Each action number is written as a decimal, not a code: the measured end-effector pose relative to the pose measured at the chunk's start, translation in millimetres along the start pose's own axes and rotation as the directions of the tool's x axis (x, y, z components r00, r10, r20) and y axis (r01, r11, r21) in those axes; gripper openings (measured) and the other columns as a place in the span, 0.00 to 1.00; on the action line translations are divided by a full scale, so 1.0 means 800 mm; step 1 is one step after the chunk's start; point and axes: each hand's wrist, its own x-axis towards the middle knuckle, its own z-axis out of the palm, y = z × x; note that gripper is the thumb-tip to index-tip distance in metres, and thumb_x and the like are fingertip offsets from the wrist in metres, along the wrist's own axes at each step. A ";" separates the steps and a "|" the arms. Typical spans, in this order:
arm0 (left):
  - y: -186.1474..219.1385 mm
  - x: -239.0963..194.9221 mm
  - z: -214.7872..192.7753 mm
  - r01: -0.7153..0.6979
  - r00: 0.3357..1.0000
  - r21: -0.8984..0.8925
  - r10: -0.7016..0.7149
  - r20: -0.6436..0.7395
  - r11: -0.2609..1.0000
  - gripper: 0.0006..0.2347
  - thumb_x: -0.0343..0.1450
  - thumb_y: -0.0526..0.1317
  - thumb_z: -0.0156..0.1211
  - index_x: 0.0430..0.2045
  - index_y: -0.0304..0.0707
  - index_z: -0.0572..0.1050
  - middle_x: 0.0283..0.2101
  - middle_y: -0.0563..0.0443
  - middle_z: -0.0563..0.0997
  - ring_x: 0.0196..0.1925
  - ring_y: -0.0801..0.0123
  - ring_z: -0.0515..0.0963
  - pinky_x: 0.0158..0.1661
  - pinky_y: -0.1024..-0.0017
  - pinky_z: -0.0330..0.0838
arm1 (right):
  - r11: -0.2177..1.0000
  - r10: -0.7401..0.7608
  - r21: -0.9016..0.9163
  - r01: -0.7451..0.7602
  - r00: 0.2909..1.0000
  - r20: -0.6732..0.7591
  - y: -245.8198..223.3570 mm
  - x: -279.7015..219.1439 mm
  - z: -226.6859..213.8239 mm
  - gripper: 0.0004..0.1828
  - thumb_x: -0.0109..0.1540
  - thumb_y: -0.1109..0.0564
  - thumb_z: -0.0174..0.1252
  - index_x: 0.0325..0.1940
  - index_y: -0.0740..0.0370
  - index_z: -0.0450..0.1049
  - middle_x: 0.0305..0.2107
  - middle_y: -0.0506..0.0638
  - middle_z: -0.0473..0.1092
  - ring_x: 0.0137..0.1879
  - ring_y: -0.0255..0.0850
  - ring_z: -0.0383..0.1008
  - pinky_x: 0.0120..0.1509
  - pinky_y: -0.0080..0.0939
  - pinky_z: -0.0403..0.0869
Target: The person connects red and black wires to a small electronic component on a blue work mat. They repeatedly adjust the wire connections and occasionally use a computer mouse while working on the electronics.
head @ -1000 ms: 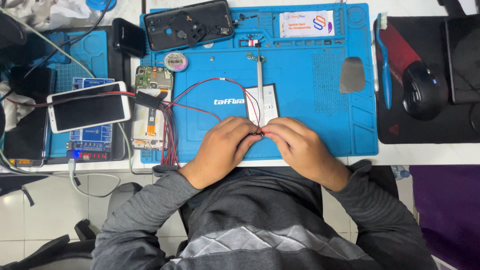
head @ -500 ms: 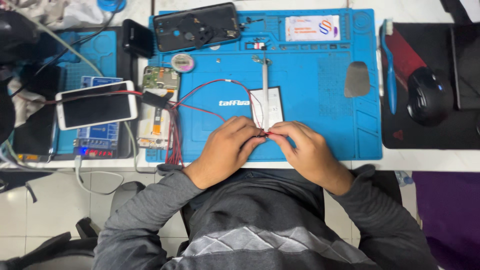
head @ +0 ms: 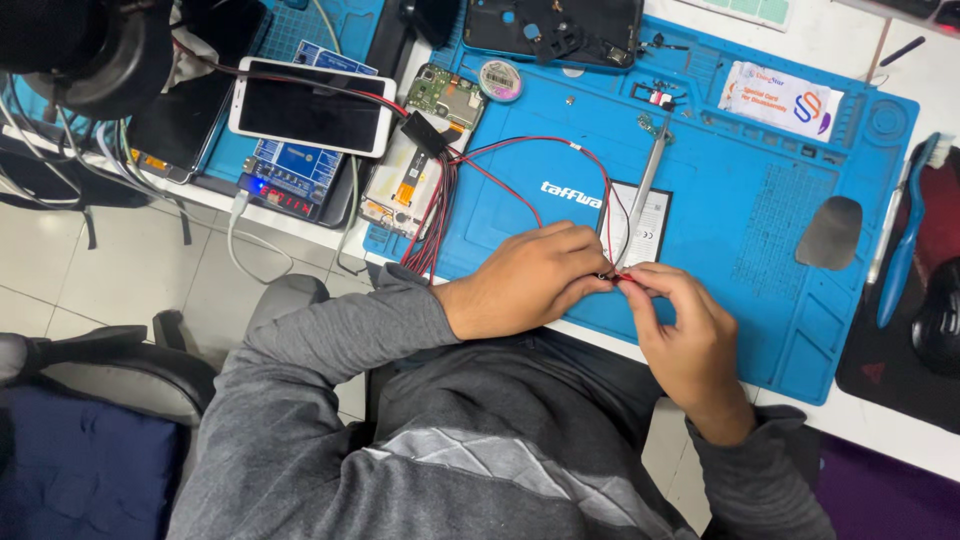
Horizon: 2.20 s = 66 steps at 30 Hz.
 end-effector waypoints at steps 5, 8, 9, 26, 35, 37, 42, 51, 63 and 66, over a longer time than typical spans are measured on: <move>0.001 0.001 0.000 -0.009 1.000 -0.020 0.009 -0.009 1.000 0.07 0.73 0.40 0.64 0.38 0.37 0.77 0.40 0.49 0.76 0.46 0.54 0.78 0.45 0.62 0.74 | 0.992 0.098 0.085 -0.097 0.995 -0.007 0.000 -0.004 -0.002 0.10 0.65 0.67 0.66 0.48 0.72 0.73 0.42 0.57 0.78 0.48 0.40 0.82 0.51 0.36 0.80; 0.005 0.004 -0.005 -0.010 1.000 -0.041 0.010 0.000 0.999 0.06 0.73 0.39 0.64 0.38 0.37 0.77 0.40 0.48 0.76 0.46 0.53 0.78 0.45 0.61 0.74 | 0.889 0.234 0.412 -0.201 0.972 -0.031 -0.005 0.003 -0.004 0.14 0.68 0.65 0.61 0.57 0.72 0.69 0.44 0.54 0.75 0.52 0.35 0.79 0.58 0.35 0.80; 0.003 0.008 -0.009 -0.041 0.999 -0.012 0.040 -0.019 0.999 0.06 0.73 0.38 0.64 0.39 0.37 0.77 0.41 0.48 0.76 0.46 0.52 0.77 0.46 0.61 0.74 | 0.923 0.200 0.341 -0.177 0.979 -0.034 -0.004 0.009 -0.003 0.14 0.68 0.66 0.62 0.57 0.72 0.70 0.44 0.55 0.76 0.52 0.38 0.80 0.58 0.36 0.79; 0.005 0.008 -0.011 0.012 1.000 -0.030 -0.012 0.005 0.999 0.06 0.75 0.35 0.66 0.41 0.34 0.77 0.43 0.46 0.76 0.47 0.52 0.77 0.47 0.62 0.73 | 0.999 -0.035 -0.006 0.035 0.997 0.062 0.000 0.012 -0.015 0.06 0.69 0.67 0.66 0.49 0.67 0.78 0.43 0.54 0.78 0.52 0.49 0.80 0.55 0.43 0.78; 0.001 0.005 -0.009 0.012 1.000 -0.033 -0.012 0.011 0.999 0.06 0.74 0.35 0.66 0.40 0.33 0.76 0.42 0.45 0.76 0.45 0.50 0.77 0.45 0.61 0.73 | 0.995 -0.099 0.000 0.099 0.992 0.079 0.000 0.009 -0.014 0.09 0.66 0.70 0.63 0.51 0.68 0.77 0.44 0.57 0.77 0.53 0.52 0.78 0.57 0.46 0.77; 0.006 0.007 -0.011 0.015 1.000 -0.020 -0.015 0.007 1.000 0.06 0.74 0.35 0.65 0.39 0.33 0.77 0.41 0.44 0.76 0.45 0.49 0.77 0.44 0.60 0.72 | 0.994 -0.106 -0.003 0.106 0.991 0.079 -0.004 0.011 -0.014 0.10 0.64 0.71 0.61 0.49 0.69 0.77 0.43 0.58 0.76 0.52 0.53 0.78 0.57 0.48 0.77; 0.011 0.011 -0.011 0.009 1.000 -0.014 -0.009 -0.012 1.000 0.06 0.72 0.35 0.65 0.38 0.34 0.78 0.39 0.45 0.77 0.43 0.51 0.78 0.42 0.61 0.72 | 0.992 -0.123 0.014 0.122 0.991 0.046 -0.007 0.014 -0.012 0.10 0.62 0.71 0.61 0.48 0.70 0.77 0.42 0.58 0.76 0.52 0.53 0.78 0.56 0.47 0.77; 0.008 0.009 -0.008 0.014 1.000 0.007 -0.014 -0.006 1.000 0.06 0.72 0.36 0.66 0.37 0.33 0.78 0.38 0.46 0.78 0.42 0.52 0.78 0.41 0.61 0.72 | 0.992 -0.124 0.015 0.123 0.991 0.048 -0.008 0.014 -0.011 0.10 0.62 0.68 0.63 0.48 0.70 0.76 0.43 0.58 0.77 0.51 0.52 0.78 0.55 0.46 0.77; 0.008 0.011 -0.008 0.009 1.000 0.011 -0.009 -0.004 1.000 0.06 0.71 0.37 0.66 0.37 0.33 0.78 0.38 0.46 0.78 0.42 0.52 0.78 0.41 0.61 0.72 | 0.992 -0.130 0.009 0.129 0.990 0.051 -0.006 0.015 -0.010 0.10 0.62 0.66 0.63 0.48 0.69 0.76 0.43 0.57 0.77 0.51 0.52 0.78 0.56 0.46 0.77; 0.007 0.010 -0.009 0.011 1.000 0.010 -0.011 0.004 1.000 0.07 0.72 0.37 0.66 0.37 0.33 0.78 0.39 0.46 0.78 0.42 0.52 0.78 0.41 0.61 0.72 | 0.992 -0.123 0.008 0.123 0.991 0.060 -0.006 0.015 -0.009 0.10 0.62 0.66 0.63 0.48 0.69 0.76 0.42 0.57 0.77 0.51 0.51 0.78 0.55 0.45 0.77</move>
